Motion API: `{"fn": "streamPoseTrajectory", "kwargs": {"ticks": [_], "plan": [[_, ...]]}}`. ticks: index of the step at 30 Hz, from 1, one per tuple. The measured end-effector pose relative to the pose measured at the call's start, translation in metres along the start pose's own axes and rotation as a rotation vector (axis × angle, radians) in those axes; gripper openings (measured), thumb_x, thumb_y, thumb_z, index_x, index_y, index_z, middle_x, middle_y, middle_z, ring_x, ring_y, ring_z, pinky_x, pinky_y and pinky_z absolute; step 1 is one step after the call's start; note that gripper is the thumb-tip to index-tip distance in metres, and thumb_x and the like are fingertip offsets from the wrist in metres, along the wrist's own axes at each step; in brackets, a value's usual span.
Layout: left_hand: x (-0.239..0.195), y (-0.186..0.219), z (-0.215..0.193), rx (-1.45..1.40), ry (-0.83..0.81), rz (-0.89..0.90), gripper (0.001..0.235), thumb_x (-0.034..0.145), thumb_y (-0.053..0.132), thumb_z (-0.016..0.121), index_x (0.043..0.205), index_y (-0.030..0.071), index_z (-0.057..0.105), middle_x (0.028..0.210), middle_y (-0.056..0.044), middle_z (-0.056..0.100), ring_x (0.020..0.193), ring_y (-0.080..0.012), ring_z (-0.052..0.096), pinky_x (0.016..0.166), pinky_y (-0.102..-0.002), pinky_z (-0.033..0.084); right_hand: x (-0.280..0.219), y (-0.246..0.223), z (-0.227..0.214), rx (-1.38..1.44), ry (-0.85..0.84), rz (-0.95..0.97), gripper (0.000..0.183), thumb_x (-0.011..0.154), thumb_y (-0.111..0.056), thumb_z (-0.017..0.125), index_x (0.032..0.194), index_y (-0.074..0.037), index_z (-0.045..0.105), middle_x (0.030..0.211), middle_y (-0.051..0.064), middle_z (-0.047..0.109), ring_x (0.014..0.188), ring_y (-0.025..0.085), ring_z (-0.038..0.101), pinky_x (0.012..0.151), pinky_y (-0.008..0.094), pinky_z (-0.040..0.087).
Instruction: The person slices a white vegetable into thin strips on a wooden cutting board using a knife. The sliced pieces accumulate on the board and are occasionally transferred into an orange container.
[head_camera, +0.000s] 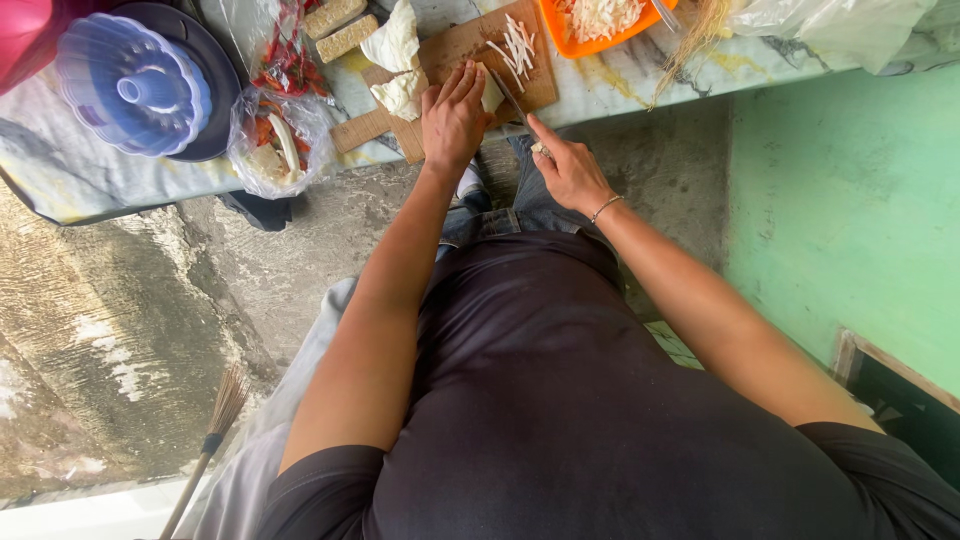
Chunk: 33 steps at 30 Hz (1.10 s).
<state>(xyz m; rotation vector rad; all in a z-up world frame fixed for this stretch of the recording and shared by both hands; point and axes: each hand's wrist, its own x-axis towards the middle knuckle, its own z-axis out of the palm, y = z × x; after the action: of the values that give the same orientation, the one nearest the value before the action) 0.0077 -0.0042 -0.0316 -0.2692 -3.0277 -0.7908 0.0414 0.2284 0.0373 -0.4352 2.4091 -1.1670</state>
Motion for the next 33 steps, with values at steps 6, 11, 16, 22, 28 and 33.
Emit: {"fn": "streamPoseTrajectory", "kwargs": {"ticks": [6,11,16,22,28,33], "plan": [[-0.002,0.002,0.001,0.007,0.012,0.001,0.064,0.077,0.02,0.087,0.135,0.005,0.064,0.147,-0.009,0.061,0.138,-0.0218,0.054,0.106,-0.045,0.041,0.009,-0.013,-0.004,-0.032,-0.045,0.198,0.062,0.103,-0.016,0.057,0.161,-0.013,0.035,0.081,0.024,0.07,0.072,0.041,0.07,0.074,0.05,0.054],[-0.001,0.004,-0.005,0.01,0.03,0.034,0.067,0.074,0.024,0.088,0.133,0.003,0.065,0.145,-0.011,0.061,0.137,-0.0238,0.054,0.102,-0.047,0.042,0.021,-0.023,-0.003,-0.037,-0.088,0.209,0.061,0.103,-0.018,0.055,0.16,-0.014,0.034,0.082,0.023,0.07,0.071,0.041,0.071,0.07,0.048,0.057],[0.004,0.009,-0.013,0.035,0.044,0.05,0.067,0.073,0.023,0.089,0.132,0.005,0.064,0.145,-0.01,0.062,0.138,-0.0224,0.055,0.103,-0.045,0.043,0.024,-0.026,0.0,-0.105,0.024,0.047,0.061,0.101,-0.016,0.06,0.158,-0.012,0.039,0.104,0.027,0.071,0.087,0.047,0.069,0.078,0.054,0.056],[0.006,0.011,-0.016,0.036,0.01,0.044,0.069,0.069,0.022,0.089,0.131,0.005,0.064,0.142,-0.011,0.063,0.135,-0.0229,0.056,0.1,-0.044,0.044,0.019,-0.025,0.005,-0.09,0.025,0.043,0.062,0.1,-0.016,0.059,0.158,-0.012,0.038,0.11,0.027,0.07,0.092,0.047,0.069,0.08,0.054,0.056],[0.001,0.007,-0.011,0.027,0.028,0.054,0.065,0.074,0.029,0.086,0.13,0.003,0.064,0.141,-0.012,0.064,0.133,-0.0244,0.057,0.1,-0.045,0.044,0.016,-0.024,0.012,-0.124,0.044,0.011,0.061,0.1,-0.015,0.057,0.157,-0.012,0.038,0.112,0.027,0.07,0.092,0.048,0.068,0.079,0.054,0.056],[0.007,0.01,-0.01,0.027,0.098,0.078,0.063,0.078,0.035,0.085,0.128,0.003,0.064,0.138,-0.014,0.064,0.132,-0.0255,0.058,0.098,-0.045,0.046,0.033,-0.03,0.013,-0.159,0.007,0.129,0.065,0.098,-0.016,0.058,0.159,-0.017,0.037,0.107,0.027,0.07,0.088,0.049,0.068,0.08,0.056,0.055]]}}
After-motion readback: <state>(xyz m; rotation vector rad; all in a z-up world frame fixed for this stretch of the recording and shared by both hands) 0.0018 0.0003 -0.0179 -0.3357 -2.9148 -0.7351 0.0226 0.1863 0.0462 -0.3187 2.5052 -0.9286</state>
